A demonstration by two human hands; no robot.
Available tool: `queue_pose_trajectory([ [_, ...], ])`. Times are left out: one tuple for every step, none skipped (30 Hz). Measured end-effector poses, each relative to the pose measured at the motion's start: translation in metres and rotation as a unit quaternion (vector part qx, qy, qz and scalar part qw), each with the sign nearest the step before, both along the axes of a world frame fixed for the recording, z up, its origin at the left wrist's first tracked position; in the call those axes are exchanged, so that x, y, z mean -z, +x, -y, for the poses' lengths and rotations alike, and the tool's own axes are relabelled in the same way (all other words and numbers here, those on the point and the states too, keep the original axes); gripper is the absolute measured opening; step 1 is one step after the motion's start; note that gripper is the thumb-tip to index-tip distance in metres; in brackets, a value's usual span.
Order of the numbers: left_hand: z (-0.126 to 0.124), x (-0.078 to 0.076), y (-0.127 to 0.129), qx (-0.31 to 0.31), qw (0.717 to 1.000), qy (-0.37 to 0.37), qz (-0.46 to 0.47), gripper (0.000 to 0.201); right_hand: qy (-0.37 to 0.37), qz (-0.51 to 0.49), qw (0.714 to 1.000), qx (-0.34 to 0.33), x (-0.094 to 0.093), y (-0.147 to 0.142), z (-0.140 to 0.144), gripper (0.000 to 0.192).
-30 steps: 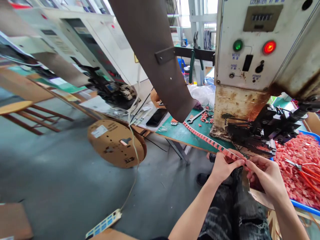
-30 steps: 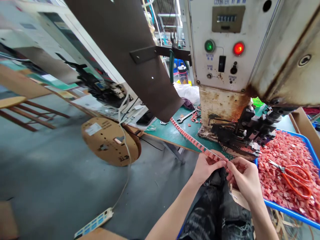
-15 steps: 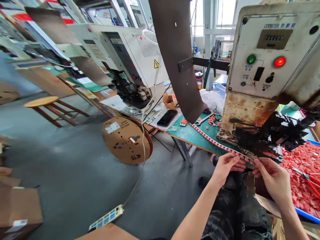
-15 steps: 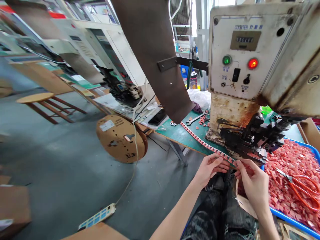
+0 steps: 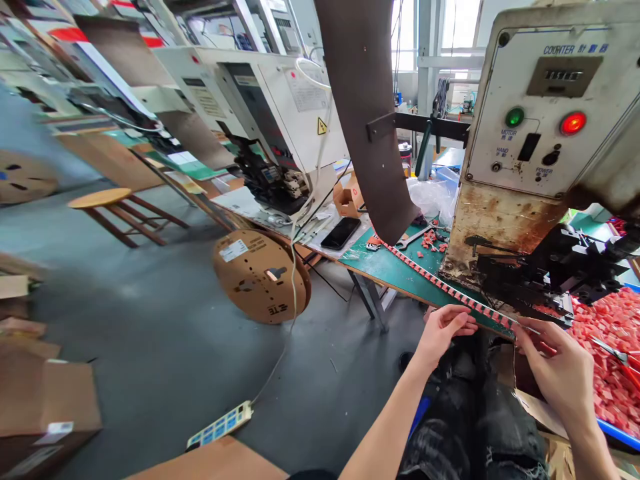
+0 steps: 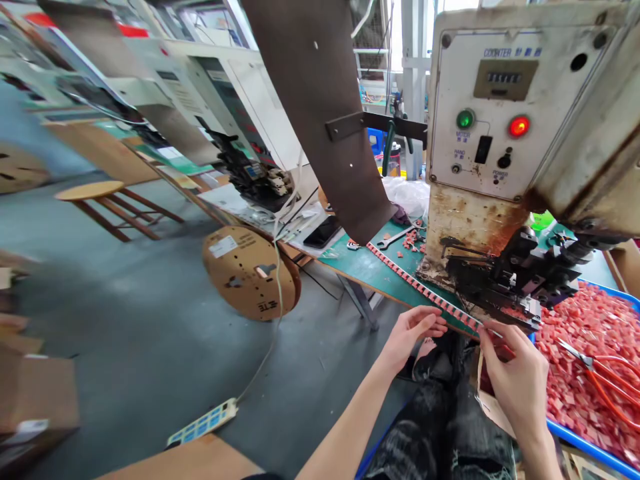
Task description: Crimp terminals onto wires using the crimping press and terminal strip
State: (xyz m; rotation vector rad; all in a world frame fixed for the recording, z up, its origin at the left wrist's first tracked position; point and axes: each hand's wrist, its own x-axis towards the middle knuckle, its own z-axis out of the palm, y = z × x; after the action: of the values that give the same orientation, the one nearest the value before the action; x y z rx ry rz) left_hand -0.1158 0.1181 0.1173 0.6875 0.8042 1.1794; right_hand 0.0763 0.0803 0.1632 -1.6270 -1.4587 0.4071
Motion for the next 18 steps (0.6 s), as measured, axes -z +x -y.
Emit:
queue_pose_trajectory([
  [-0.001, 0.0, -0.003, -0.01, 1.0, 0.015, -0.024, 0.053, -0.001, -0.004, 1.0, -0.006, 0.003, 0.001, 0.0, 0.041],
  [-0.001, -0.001, -0.007, -0.02, 0.998, 0.03, -0.051, 0.052, -0.004, -0.008, 1.0, -0.012, 0.006, 0.003, -0.001, 0.042],
  [-0.002, -0.002, -0.011, -0.03, 0.995, 0.046, -0.08, 0.05, -0.007, -0.012, 1.0, -0.018, 0.01, 0.005, -0.002, 0.042],
  [-0.003, -0.005, -0.015, -0.042, 0.991, 0.061, -0.109, 0.048, -0.01, -0.013, 1.0, -0.024, 0.013, 0.007, -0.003, 0.043],
  [-0.003, -0.008, -0.02, -0.053, 0.986, 0.078, -0.139, 0.045, -0.012, -0.012, 0.999, -0.029, 0.017, 0.01, -0.004, 0.044],
  [-0.004, -0.012, -0.024, -0.067, 0.978, 0.095, -0.171, 0.041, -0.015, -0.007, 0.999, -0.035, 0.02, 0.013, -0.006, 0.045],
  [-0.004, -0.017, -0.029, -0.082, 0.969, 0.112, -0.205, 0.037, -0.016, 0.001, 0.999, -0.041, 0.022, 0.015, -0.007, 0.045],
  [-0.005, -0.022, -0.034, -0.096, 0.958, 0.129, -0.239, 0.033, -0.018, 0.013, 0.999, -0.047, 0.024, 0.017, -0.009, 0.044],
  [-0.005, -0.027, -0.038, -0.109, 0.945, 0.146, -0.272, 0.03, -0.021, 0.029, 0.998, -0.051, 0.026, 0.018, -0.011, 0.044],
  [-0.005, -0.032, -0.042, -0.121, 0.931, 0.162, -0.304, 0.027, -0.022, 0.048, 0.997, -0.054, 0.027, 0.019, -0.012, 0.043],
  [-0.005, -0.037, -0.045, -0.131, 0.917, 0.176, -0.332, 0.024, -0.022, 0.068, 0.996, -0.056, 0.027, 0.02, -0.014, 0.043],
  [-0.004, -0.041, -0.047, -0.137, 0.905, 0.189, -0.356, 0.022, -0.021, 0.086, 0.994, -0.057, 0.029, 0.021, -0.015, 0.042],
  [-0.003, -0.044, -0.049, -0.141, 0.894, 0.2, -0.375, 0.02, -0.017, 0.1, 0.993, -0.057, 0.03, 0.021, -0.016, 0.042],
  [-0.001, -0.046, -0.05, -0.142, 0.885, 0.211, -0.39, 0.019, -0.011, 0.11, 0.992, -0.056, 0.032, 0.022, -0.017, 0.041],
  [0.0, -0.047, -0.05, -0.14, 0.877, 0.22, -0.403, 0.019, -0.004, 0.116, 0.992, -0.056, 0.035, 0.021, -0.017, 0.04],
  [0.003, -0.047, -0.05, -0.135, 0.871, 0.228, -0.414, 0.019, 0.001, 0.121, 0.991, -0.055, 0.037, 0.021, -0.018, 0.039],
  [0.005, -0.047, -0.049, -0.129, 0.866, 0.233, -0.423, 0.02, 0.003, 0.125, 0.991, -0.056, 0.04, 0.019, -0.019, 0.039],
  [0.008, -0.046, -0.048, -0.122, 0.863, 0.237, -0.429, 0.021, 0.002, 0.13, 0.99, -0.057, 0.043, 0.016, -0.02, 0.04],
])
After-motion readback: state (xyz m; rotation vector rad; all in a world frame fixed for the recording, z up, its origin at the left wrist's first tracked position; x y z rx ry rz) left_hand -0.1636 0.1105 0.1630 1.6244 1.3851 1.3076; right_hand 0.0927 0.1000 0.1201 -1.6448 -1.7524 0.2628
